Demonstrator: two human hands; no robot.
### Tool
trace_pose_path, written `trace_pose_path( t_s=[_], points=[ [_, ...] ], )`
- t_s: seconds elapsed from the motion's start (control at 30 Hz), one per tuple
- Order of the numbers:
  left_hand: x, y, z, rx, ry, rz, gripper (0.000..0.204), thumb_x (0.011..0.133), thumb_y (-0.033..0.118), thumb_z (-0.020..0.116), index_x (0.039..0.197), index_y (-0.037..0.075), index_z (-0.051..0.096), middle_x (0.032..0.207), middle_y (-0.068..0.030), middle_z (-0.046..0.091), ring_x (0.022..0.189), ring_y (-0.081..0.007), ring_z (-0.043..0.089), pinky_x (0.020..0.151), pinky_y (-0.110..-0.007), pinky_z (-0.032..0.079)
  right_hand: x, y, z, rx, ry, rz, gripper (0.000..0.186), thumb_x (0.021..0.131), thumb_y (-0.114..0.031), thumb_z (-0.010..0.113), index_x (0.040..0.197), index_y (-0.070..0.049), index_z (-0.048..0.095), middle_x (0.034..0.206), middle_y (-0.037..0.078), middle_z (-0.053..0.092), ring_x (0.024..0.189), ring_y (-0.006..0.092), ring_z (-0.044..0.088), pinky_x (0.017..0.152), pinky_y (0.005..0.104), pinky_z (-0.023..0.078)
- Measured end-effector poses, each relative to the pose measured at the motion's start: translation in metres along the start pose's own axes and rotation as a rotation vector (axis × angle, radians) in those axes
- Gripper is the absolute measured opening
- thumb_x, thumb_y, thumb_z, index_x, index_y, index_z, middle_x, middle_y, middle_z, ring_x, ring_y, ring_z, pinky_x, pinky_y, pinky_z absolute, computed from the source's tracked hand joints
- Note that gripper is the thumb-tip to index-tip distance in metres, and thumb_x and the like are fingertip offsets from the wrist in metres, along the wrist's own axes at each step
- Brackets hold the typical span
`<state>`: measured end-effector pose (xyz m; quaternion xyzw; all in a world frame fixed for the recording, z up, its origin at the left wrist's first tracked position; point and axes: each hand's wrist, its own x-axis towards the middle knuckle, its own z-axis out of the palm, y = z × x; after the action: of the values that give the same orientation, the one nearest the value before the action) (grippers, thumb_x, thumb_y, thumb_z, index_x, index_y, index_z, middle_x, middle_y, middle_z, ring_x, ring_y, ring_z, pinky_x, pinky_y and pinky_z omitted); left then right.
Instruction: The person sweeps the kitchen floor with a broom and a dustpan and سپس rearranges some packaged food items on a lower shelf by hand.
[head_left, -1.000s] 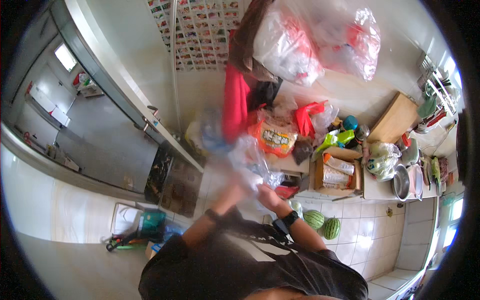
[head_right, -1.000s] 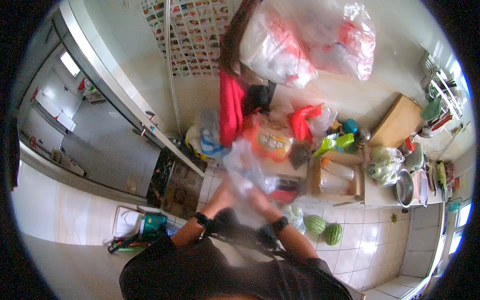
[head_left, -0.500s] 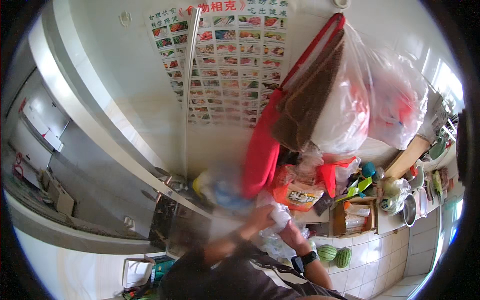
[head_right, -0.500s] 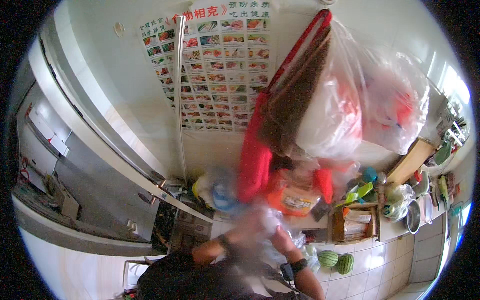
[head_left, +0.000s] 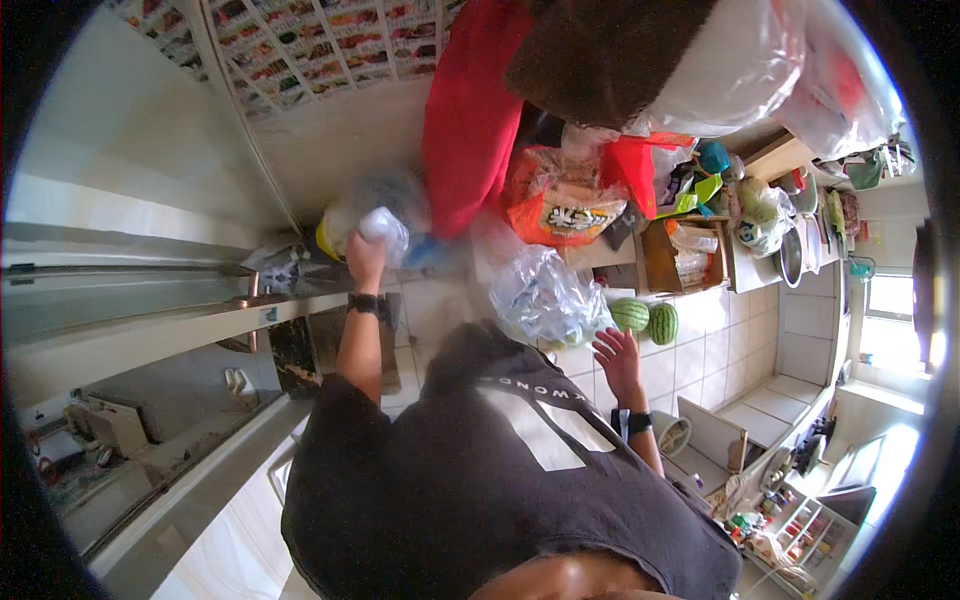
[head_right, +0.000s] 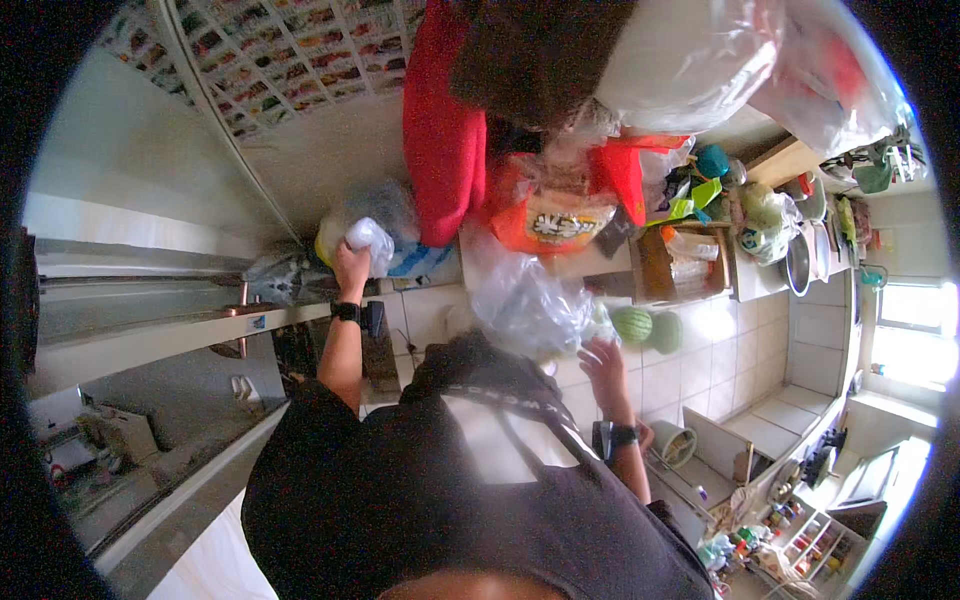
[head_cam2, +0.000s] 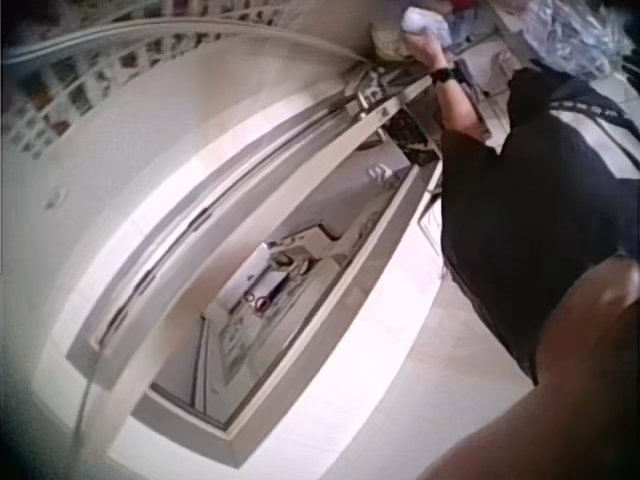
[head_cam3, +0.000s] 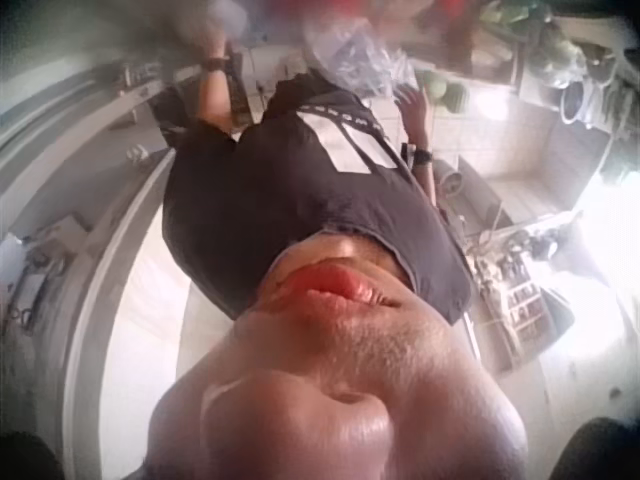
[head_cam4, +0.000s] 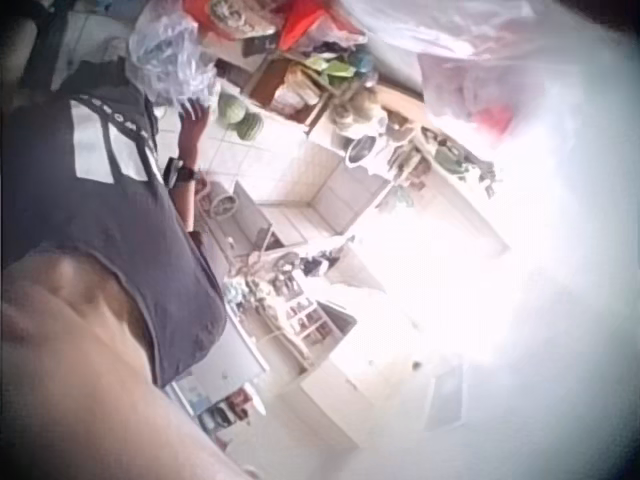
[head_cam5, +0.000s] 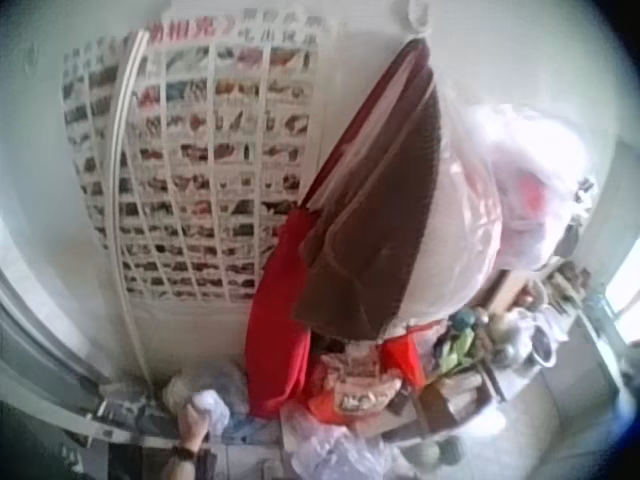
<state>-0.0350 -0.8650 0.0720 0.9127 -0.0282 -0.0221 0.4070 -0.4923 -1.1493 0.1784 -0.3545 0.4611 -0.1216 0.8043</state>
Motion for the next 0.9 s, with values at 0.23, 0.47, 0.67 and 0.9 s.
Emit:
trace_pose_path(
  t_s=[0.23, 0.47, 0.67, 0.9],
  points=[
    [0.023, 0.015, 0.063, 0.072, 0.050, 0.079, 0.033, 0.075, 0.019, 0.066, 0.099, 0.002, 0.050, 0.096, -0.0175, 0.056, 0.083, -0.0375, 0.057, 0.072, -0.045, 0.045, -0.066, 0.029, -0.040, 0.192, 0.269, 0.147, 0.040, 0.092, -0.045, 0.046, 0.105, -0.009, 0.055, 0.108, 0.012, 0.061, 0.095, 0.0249, 0.058, 0.079, 0.0362, 0.048],
    [0.049, 0.050, 0.106, 0.292, -0.318, 0.610, 0.059, 0.080, 0.027, 0.057, 0.134, 0.008, 0.039, 0.141, -0.0187, 0.031, 0.104, -0.0372, 0.056, 0.078, -0.045, 0.050, -0.084, 0.024, -0.030, 0.124, 0.333, 0.103, 0.039, 0.094, -0.043, 0.042, 0.104, -0.008, 0.055, 0.103, 0.011, 0.063, 0.093, 0.0240, 0.060, 0.078, 0.0345, 0.048],
    [0.091, -0.008, 0.151, 0.388, -0.554, 0.355, 0.066, 0.082, 0.033, 0.054, 0.139, 0.009, 0.030, 0.143, -0.0185, 0.025, 0.105, -0.0374, 0.055, 0.074, -0.046, 0.052, -0.111, 0.038, -0.034, -0.059, 0.333, 0.217, 0.044, 0.094, -0.048, 0.039, 0.111, -0.009, 0.051, 0.109, 0.010, 0.058, 0.095, 0.0242, 0.057, 0.080, 0.0341, 0.046],
    [0.115, -0.024, 0.215, 0.507, -0.447, 0.221, 0.065, 0.080, 0.032, 0.057, 0.136, 0.008, 0.034, 0.134, -0.0199, 0.035, 0.105, -0.0381, 0.056, 0.077, -0.046, 0.050, -0.152, 0.044, -0.049, 0.106, 0.445, 0.385, 0.044, 0.094, -0.047, 0.040, 0.109, -0.008, 0.053, 0.106, 0.014, 0.062, 0.092, 0.0296, 0.061, 0.078, 0.0387, 0.050]
  ],
)
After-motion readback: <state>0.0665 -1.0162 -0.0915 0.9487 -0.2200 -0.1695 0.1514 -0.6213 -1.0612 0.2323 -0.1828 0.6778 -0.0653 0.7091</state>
